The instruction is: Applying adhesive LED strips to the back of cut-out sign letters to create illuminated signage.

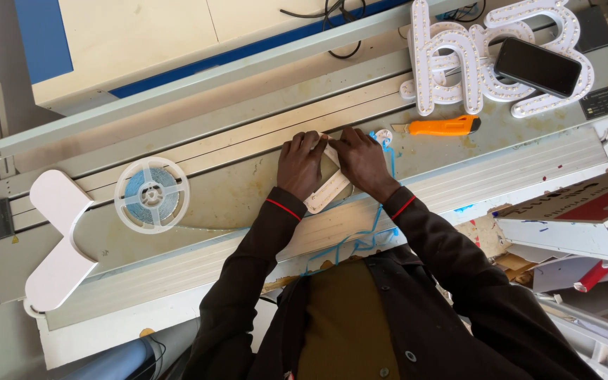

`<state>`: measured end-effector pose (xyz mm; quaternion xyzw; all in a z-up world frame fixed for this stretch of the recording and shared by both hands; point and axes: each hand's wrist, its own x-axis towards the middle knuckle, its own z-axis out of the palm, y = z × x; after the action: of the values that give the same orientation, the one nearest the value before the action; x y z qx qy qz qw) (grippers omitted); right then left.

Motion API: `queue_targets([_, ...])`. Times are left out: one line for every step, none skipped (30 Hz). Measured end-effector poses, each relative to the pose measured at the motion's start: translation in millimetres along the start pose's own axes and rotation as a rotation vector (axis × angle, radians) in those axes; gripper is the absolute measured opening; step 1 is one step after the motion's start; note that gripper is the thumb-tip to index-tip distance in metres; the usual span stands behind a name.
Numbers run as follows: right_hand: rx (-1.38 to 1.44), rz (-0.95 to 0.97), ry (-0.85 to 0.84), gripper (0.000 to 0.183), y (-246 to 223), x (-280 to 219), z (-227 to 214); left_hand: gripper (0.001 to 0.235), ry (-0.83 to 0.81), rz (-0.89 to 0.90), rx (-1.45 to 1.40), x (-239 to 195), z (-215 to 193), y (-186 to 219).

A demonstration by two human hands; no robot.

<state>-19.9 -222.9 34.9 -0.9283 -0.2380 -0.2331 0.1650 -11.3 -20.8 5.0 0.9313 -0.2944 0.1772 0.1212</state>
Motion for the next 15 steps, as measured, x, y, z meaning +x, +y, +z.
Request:
queue_targets([0.001,0.0,0.0,0.024,5.4,-5.1,-2.0,0.036,-0.001,0.0,0.0,0.0,-3.9,-0.1])
queue_targets([0.116,0.024,-0.018,0.024,11.0,-9.8,-3.5,0.037,-0.007,-0.012,-0.009,0.2,-7.4,-0.8])
queue_targets([0.232,0.046,-0.038,0.024,17.2,-14.2,-4.7,0.037,-0.013,-0.026,-0.019,0.3,-10.5,-1.4])
queue_targets([0.234,0.043,-0.041,0.024,21.7,-15.5,-18.0,0.037,-0.013,-0.03,-0.019,-2.6,-5.4,-8.3])
queue_targets([0.262,0.056,-0.038,0.026,25.8,-18.0,-31.4,0.038,0.023,-0.046,0.002,-6.3,-0.4,-14.5])
queue_targets([0.29,0.068,-0.035,0.028,30.6,-20.3,-44.5,0.038,0.058,-0.063,0.025,-9.5,5.3,-20.7])
queue_targets([0.292,0.074,-0.04,0.028,32.8,-24.5,-51.7,0.038,0.052,-0.063,0.021,-10.7,3.2,-20.7])
queue_targets([0.401,0.104,-0.068,0.029,35.0,-28.7,-58.8,0.037,0.037,-0.054,0.013,-11.8,1.3,-20.8])
queue_targets([0.512,0.133,-0.098,0.03,36.9,-32.8,-65.7,0.036,0.022,-0.049,0.005,-13.9,-0.8,-20.7])
queue_targets([0.515,0.138,-0.104,0.03,37.1,-38.6,-64.4,0.036,0.015,-0.051,0.001,-17.3,-1.2,-20.6])
queue_targets([0.573,0.173,-0.109,0.03,38.7,-40.4,-62.2,0.039,-0.013,-0.044,-0.027,-18.5,-2.1,-22.7])
queue_targets([0.631,0.209,-0.114,0.03,40.0,-42.2,-60.2,0.042,-0.04,-0.036,-0.056,-19.8,-3.4,-24.7])
queue_targets([0.635,0.21,-0.117,0.03,43.0,-41.5,-57.8,0.042,-0.044,-0.04,-0.056,-21.6,-6.3,-26.6])
queue_targets([0.647,0.206,-0.112,0.032,45.8,-41.0,-55.7,0.044,-0.058,-0.04,-0.058,-23.6,-9.6,-28.2])
queue_targets([0.657,0.197,-0.104,0.035,50.1,-38.0,-53.6,0.046,-0.066,-0.04,-0.056,-23.4,-13.1,-30.8])
